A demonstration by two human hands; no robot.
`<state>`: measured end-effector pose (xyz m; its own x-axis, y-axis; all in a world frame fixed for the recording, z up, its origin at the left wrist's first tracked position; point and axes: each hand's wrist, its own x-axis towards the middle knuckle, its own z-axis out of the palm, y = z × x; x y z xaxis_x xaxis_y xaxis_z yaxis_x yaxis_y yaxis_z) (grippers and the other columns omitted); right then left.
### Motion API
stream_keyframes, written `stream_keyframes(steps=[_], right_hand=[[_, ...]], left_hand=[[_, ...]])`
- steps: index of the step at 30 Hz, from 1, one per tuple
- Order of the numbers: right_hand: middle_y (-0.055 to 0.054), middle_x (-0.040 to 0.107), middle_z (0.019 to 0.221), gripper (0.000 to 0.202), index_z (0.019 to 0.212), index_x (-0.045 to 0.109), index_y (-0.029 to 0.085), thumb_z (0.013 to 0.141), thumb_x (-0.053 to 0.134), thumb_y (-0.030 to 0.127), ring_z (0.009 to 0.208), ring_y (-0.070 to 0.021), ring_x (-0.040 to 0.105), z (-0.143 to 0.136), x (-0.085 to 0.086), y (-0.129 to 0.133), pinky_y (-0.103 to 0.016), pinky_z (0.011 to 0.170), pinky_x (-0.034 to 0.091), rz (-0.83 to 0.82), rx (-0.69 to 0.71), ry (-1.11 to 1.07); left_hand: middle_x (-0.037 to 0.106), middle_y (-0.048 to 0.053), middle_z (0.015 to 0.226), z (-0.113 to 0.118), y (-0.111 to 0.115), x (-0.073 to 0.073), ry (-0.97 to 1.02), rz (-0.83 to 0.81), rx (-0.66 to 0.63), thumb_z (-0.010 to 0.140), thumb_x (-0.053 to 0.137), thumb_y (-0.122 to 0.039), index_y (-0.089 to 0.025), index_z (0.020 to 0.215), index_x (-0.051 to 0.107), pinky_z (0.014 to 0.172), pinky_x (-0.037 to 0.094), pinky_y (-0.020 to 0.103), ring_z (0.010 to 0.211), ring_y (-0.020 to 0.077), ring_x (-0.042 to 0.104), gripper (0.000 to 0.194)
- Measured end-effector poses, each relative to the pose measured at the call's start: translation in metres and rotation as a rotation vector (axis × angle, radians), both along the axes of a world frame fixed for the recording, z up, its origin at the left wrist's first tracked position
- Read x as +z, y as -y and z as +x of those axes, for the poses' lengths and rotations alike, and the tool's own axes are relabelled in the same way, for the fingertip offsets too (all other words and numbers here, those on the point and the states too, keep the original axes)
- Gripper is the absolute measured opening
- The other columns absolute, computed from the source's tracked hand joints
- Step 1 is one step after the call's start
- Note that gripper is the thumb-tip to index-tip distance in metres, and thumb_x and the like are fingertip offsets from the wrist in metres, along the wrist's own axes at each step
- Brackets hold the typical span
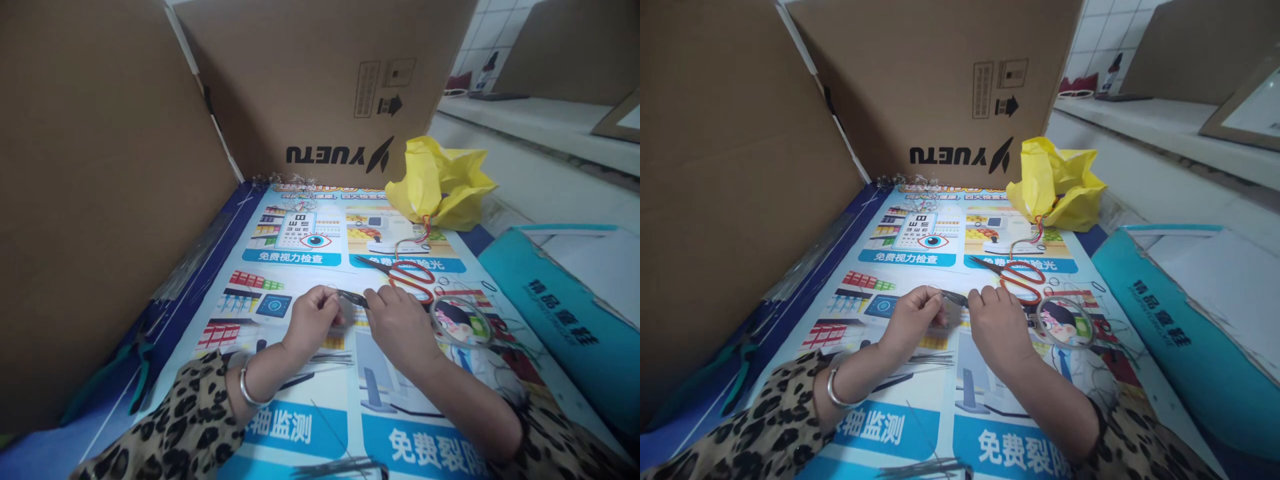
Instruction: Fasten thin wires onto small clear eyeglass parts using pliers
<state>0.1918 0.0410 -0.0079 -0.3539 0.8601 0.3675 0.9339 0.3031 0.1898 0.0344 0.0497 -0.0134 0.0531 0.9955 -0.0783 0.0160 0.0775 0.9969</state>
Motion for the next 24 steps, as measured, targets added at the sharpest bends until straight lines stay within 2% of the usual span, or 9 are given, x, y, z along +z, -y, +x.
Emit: stream_keyframes(steps=[8,20,22,24], right_hand=[[-0.005,0.056,0.077,0.011,0.087,0.058,0.018,0.082,0.048,0.018,0.074,-0.0195,0.047,-0.0006,0.0006,-0.0007,-0.031,0.067,0.025,-0.012,-0.007,0.004],[-0.004,0.058,0.076,0.013,0.087,0.058,0.017,0.082,0.047,0.014,0.074,-0.018,0.051,0.0026,-0.0044,-0.0019,-0.03,0.068,0.028,-0.01,0.008,0.0],[-0.004,0.059,0.076,0.013,0.086,0.058,0.018,0.081,0.047,0.014,0.074,-0.0175,0.052,0.0042,-0.0043,-0.0029,-0.029,0.066,0.029,-0.065,-0.003,-0.009],[-0.004,0.06,0.077,0.012,0.085,0.058,0.019,0.081,0.048,0.015,0.073,-0.0168,0.054,0.0062,-0.0034,-0.0041,-0.028,0.063,0.029,-0.139,-0.018,-0.026]], left_hand=[[0.056,-0.004,0.054,-0.0001,0.0024,0.0031,-0.088,0.07,0.026,0.077,0.05,-0.025,-0.017,0.07,0.054,0.058,0.043,0.021,0.052,0.0086,0.051,0.011],[0.055,-0.004,0.052,-0.0011,0.0015,0.0041,-0.064,0.057,0.022,0.078,0.05,-0.025,-0.017,0.073,0.054,0.056,0.043,0.021,0.049,0.0083,0.051,0.011],[0.056,-0.004,0.053,-0.0016,0.0038,0.0068,-0.063,0.067,-0.032,0.078,0.05,-0.026,-0.016,0.075,0.055,0.057,0.044,0.021,0.051,0.0087,0.053,0.011],[0.057,-0.002,0.056,-0.002,0.0065,0.0088,-0.049,0.072,-0.138,0.079,0.05,-0.026,-0.016,0.077,0.056,0.058,0.045,0.022,0.053,0.0092,0.055,0.013]])
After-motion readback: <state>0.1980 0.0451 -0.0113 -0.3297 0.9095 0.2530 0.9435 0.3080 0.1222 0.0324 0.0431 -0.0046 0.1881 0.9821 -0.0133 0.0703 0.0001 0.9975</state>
